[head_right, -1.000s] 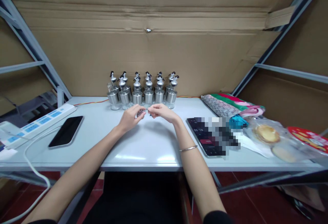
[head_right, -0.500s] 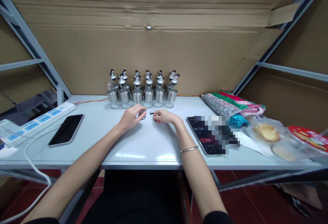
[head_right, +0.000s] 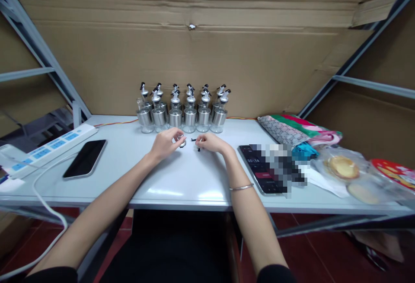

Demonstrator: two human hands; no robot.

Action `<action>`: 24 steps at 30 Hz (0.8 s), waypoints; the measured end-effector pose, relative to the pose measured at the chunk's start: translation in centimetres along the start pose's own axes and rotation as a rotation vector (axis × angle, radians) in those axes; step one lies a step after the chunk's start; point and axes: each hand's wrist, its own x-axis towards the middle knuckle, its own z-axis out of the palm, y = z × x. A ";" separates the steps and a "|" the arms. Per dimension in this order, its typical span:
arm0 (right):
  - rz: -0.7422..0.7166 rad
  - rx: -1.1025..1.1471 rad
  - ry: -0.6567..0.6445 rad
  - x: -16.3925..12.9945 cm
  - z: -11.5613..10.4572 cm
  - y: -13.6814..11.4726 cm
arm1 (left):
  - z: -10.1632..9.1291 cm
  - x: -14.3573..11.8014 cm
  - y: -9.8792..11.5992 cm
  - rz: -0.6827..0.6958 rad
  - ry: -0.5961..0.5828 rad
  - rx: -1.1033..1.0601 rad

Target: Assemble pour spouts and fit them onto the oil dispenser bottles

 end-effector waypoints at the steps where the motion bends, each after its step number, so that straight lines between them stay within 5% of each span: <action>1: -0.035 0.037 0.059 0.0 0.1 -0.3 | 0.1 0.0 -0.1 -0.044 0.028 -0.026; 11: -0.197 0.476 0.071 0.2 2.0 -2.9 | 0.7 0.3 0.1 -0.289 0.123 -0.554; 18: -0.218 0.584 0.303 0.7 2.5 -3.0 | 0.8 0.1 0.3 -0.036 0.038 -0.323; 24: -0.216 0.656 0.344 1.1 3.2 -3.1 | 0.4 0.0 0.0 0.072 0.017 -0.218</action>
